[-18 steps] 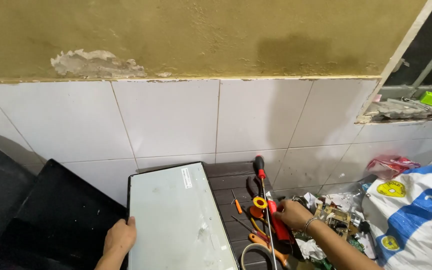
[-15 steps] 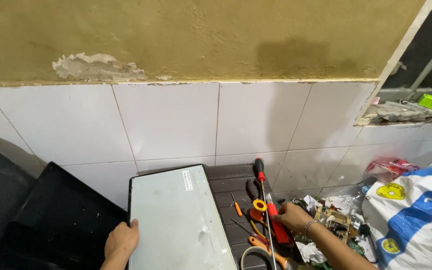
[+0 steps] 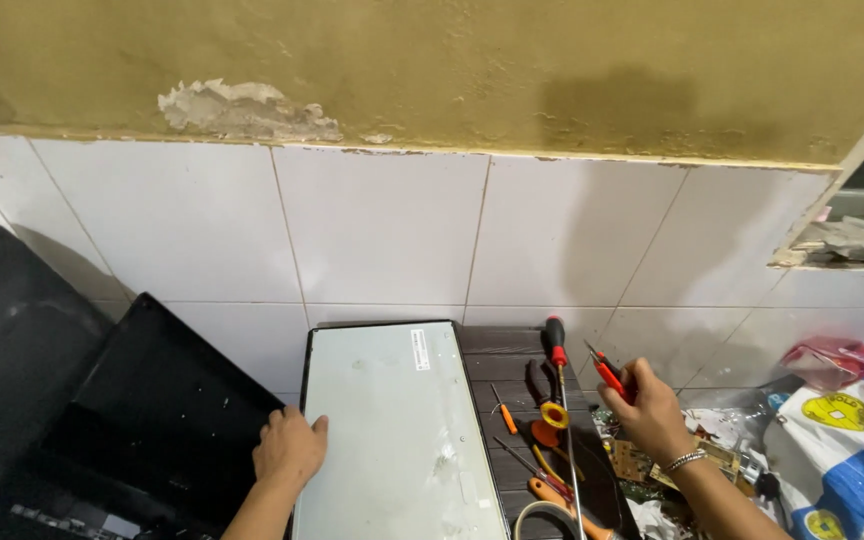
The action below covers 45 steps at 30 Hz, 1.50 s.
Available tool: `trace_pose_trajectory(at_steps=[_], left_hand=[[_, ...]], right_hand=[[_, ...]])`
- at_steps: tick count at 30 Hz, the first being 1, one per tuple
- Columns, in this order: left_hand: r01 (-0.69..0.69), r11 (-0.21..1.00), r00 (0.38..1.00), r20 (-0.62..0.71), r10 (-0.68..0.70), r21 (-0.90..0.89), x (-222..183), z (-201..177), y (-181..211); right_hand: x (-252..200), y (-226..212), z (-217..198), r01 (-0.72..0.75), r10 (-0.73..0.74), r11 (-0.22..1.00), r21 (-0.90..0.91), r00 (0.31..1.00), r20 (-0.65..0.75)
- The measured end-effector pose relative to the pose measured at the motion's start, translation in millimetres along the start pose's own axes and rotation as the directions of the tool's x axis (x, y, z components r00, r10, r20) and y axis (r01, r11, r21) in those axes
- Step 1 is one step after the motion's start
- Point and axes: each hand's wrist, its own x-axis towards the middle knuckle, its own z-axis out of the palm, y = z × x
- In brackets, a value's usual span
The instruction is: Disassembling a display panel using a utility knife and other hand tools on a repair bench.
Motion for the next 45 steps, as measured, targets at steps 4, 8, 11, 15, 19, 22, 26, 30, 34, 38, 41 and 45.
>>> trace_pose_trajectory(at_steps=[4, 8, 11, 15, 19, 22, 26, 30, 34, 38, 41, 45], left_hand=[[-0.094, 0.992, 0.980, -0.165, 0.107, 0.085, -1.2, 16.8, 9.5], [-0.535, 0.839, 0.811, -0.335, 0.479, -0.095, -26.8, 26.0, 50.5], [-0.518, 0.686, 0.848, -0.202, 0.490, -0.511, -64.5, 43.1, 89.7], [-0.012, 0.433, 0.882, 0.195, 0.429, -0.901, -115.6, 48.1, 132.2], [-0.148, 0.508, 0.892, 0.107, 0.439, -0.849, -127.5, 39.6, 137.3], [-0.183, 0.530, 0.894, 0.084, 0.440, -0.828, -129.1, 28.3, 135.7], [-0.145, 0.591, 0.915, 0.119, 0.385, -0.793, -132.9, 22.2, 132.5], [-0.199, 0.528, 0.897, 0.064, 0.438, -0.826, -128.6, 18.5, 131.8], [-0.201, 0.588, 0.914, 0.066, 0.401, -0.784, -120.6, 18.8, 127.6], [-0.199, 0.595, 0.925, 0.051, 0.376, -0.779, -115.5, 17.2, 123.8], [-0.168, 0.625, 0.939, 0.069, 0.336, -0.763, -113.9, 10.7, 123.1], [-0.137, 0.592, 0.946, 0.073, 0.316, -0.794, -113.6, 2.4, 121.4]], right_hand=[[-22.8, -73.1, 9.3, 0.059, -0.061, 0.998, 0.031, 0.995, 0.082], [-51.9, -142.4, 11.0, -0.148, 0.120, 0.986, 0.071, 0.944, 0.308], [-61.5, -161.3, 25.3, -0.197, 0.104, 0.951, 0.240, 0.931, 0.349], [-66.4, -167.4, 57.2, -0.330, 0.095, 0.737, 0.590, 0.915, 0.393], [-70.0, -156.3, 86.5, -0.348, -0.003, 0.546, 0.762, 0.909, 0.417], [-76.6, -171.7, 76.8, -0.505, 0.098, 0.485, 0.714, 0.843, 0.529], [-78.3, -173.3, 85.6, -0.586, 0.079, 0.333, 0.739, 0.798, 0.597], [-75.3, -173.5, 95.4, -0.565, 0.049, 0.291, 0.772, 0.815, 0.577], [-68.8, -159.3, 124.9, -0.470, -0.022, 0.356, 0.808, 0.860, 0.510], [-66.0, -155.5, 141.4, -0.465, -0.023, 0.346, 0.815, 0.864, 0.503], [-64.3, -157.6, 147.7, -0.485, -0.043, 0.323, 0.813, 0.851, 0.524], [-61.0, -154.1, 161.0, -0.483, -0.067, 0.250, 0.839, 0.856, 0.513]])
